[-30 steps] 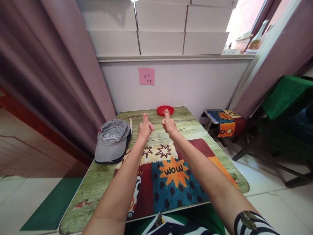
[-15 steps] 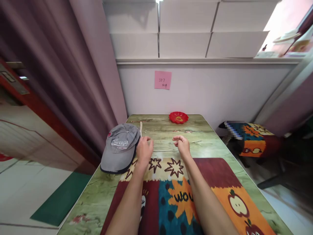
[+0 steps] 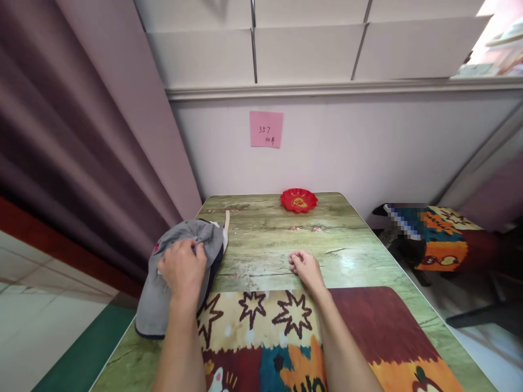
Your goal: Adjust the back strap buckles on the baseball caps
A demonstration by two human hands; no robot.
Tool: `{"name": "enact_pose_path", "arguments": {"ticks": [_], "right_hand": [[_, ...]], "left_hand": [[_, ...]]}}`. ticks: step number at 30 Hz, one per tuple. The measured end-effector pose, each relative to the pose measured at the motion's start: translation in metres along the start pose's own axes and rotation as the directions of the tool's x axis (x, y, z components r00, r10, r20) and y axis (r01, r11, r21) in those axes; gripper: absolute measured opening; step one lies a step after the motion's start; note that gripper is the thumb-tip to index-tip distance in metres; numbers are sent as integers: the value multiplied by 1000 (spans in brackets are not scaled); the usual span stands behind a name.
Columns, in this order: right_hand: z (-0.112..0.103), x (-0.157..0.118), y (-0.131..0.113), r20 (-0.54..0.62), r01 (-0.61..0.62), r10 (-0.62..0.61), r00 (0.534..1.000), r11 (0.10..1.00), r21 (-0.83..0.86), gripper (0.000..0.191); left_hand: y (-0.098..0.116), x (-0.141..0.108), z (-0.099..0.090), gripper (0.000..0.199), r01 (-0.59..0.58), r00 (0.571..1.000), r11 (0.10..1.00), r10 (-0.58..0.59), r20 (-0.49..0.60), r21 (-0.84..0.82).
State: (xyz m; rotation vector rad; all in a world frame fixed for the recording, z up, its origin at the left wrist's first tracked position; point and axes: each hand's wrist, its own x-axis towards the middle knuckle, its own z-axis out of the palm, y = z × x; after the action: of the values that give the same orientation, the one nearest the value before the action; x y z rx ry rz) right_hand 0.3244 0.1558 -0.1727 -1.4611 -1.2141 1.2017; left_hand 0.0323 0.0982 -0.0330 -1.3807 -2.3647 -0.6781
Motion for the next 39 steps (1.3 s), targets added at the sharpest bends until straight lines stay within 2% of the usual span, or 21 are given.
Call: {"name": "enact_pose_path", "arguments": {"ticks": [3,5,7,8,9,12,16,18,20,22,23,25,26,28,30,31,33,34,36,37,39], "right_hand": [[1,-4,-13,37,-26,23,999,995,98,26],[1,-10,-28,70,-57,41,997,969,240,32],[0,-18,-49,142,-72,22,990,932,356,38],[-1,-24,-61,182,-68,-4,983,920,386,40],[-3,-30,-73,224,-61,-34,974,914,401,41],[-9,-51,-108,321,-47,-103,941,903,428,44],[-11,-78,-138,390,-86,-136,911,861,501,53],[-10,-84,-144,375,-113,-121,919,831,544,47],[-12,-84,-146,307,-108,-91,947,812,574,34],[-17,-78,-146,199,-72,-52,979,820,568,24],[-21,-74,-147,146,-49,-38,989,833,551,20],[-32,-68,-147,44,35,-67,997,863,504,15],[-37,-67,-148,-9,118,-128,992,878,464,15],[-45,-66,-149,-112,346,-328,938,883,317,15],[-48,-66,-149,-145,536,-520,842,837,111,18],[-48,-65,-148,-127,590,-583,802,807,25,22],[-45,-61,-141,-73,647,-651,756,759,-70,30],[-44,-58,-136,-41,664,-670,742,741,-100,35],[-42,-49,-122,40,675,-678,734,721,-157,47],[-41,-44,-114,96,665,-661,745,722,-192,52],[-43,-37,-98,233,620,-574,785,734,-278,61]], "left_hand": [[-6,7,-13,23,48,979,971,-93,-184,-234],[-4,8,-28,21,30,906,895,-212,-365,-445],[6,5,-45,19,-69,816,796,-302,-493,-602],[14,1,-53,18,-131,788,746,-321,-525,-653],[24,-4,-61,17,-187,788,697,-313,-529,-692],[55,-24,-74,13,-266,873,566,-202,-444,-780],[88,-56,-74,6,-330,919,512,-19,-394,-793],[99,-67,-69,6,-409,911,471,167,-376,-782],[107,-73,-64,6,-465,865,406,397,-307,-786],[113,-73,-59,7,-452,810,374,552,-197,-810],[114,-71,-57,8,-419,799,380,586,-136,-824],[113,-66,-51,12,-321,812,426,583,-15,-846],[111,-63,-47,14,-257,826,454,561,49,-853],[109,-58,-37,21,-85,834,490,511,207,-868],[108,-56,-26,34,142,786,483,476,394,-864],[108,-57,-20,43,252,743,466,468,479,-848],[109,-59,-8,62,412,665,428,462,587,-804],[110,-60,-3,70,456,648,410,456,610,-790],[108,-60,8,77,485,652,388,437,620,-784],[106,-59,14,77,471,668,397,423,612,-788],[100,-56,25,71,373,723,482,385,574,-793]]}}
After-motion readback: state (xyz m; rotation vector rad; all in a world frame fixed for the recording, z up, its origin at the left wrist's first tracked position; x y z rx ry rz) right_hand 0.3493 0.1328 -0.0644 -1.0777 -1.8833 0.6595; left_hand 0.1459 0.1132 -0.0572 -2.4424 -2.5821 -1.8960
